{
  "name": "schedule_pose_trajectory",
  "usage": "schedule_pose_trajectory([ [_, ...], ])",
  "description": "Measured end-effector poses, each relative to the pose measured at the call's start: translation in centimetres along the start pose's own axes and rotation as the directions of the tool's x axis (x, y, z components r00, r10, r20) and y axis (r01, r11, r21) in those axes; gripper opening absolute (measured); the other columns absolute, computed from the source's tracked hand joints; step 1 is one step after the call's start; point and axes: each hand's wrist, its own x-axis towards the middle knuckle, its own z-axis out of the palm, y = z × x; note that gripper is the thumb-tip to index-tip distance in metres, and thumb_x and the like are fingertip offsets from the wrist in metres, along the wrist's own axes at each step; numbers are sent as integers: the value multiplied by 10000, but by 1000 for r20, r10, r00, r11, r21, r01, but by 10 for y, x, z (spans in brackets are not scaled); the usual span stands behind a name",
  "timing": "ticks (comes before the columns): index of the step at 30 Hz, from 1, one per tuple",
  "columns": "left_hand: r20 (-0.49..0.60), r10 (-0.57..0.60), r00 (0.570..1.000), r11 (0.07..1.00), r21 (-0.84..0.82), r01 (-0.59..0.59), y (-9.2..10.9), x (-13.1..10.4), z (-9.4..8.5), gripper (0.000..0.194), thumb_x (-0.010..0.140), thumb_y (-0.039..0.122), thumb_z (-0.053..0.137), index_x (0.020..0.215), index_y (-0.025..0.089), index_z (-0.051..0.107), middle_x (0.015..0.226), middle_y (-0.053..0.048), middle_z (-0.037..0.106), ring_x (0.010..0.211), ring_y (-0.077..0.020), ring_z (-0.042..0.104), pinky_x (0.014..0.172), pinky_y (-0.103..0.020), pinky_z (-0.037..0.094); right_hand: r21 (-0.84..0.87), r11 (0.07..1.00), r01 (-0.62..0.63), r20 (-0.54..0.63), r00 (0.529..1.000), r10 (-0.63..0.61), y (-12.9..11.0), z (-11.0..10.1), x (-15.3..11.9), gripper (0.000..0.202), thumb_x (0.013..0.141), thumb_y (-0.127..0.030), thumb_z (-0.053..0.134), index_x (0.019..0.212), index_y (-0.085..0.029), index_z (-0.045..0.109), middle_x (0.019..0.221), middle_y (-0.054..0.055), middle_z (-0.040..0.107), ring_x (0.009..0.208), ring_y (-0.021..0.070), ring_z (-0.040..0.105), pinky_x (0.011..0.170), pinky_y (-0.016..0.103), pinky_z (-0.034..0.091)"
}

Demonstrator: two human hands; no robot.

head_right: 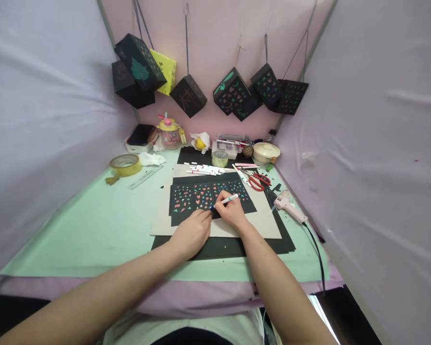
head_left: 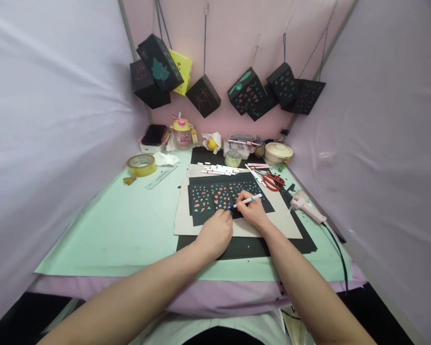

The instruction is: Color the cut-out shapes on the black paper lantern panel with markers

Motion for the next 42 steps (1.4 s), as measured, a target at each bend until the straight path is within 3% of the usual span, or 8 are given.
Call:
schedule_pose_trajectory([
  [7, -67, -39, 997, 997, -69, 34, 2, 0, -1, 196, 881, 101, 440, 849, 106, 633, 963, -134, 632, 940, -236, 544, 815, -339, 447, -7, 1000, 0, -9, 1000, 0, 1, 1, 0, 116, 727, -171, 461, 615, -199, 475, 547, -43, 459, 534, 106, 423, 523, 234, 317],
  [42, -64, -36, 997, 997, -74, 32, 2, 1, -4, 159, 862, 119, 470, 847, 113, 628, 901, -107, 629, 892, -230, 543, 817, -341, 466, 10, 999, 40, 2, 999, -40, 4, 2, 0, 111, 739, -169, 479, 631, -195, 480, 577, -44, 472, 553, 104, 432, 539, 227, 329],
])
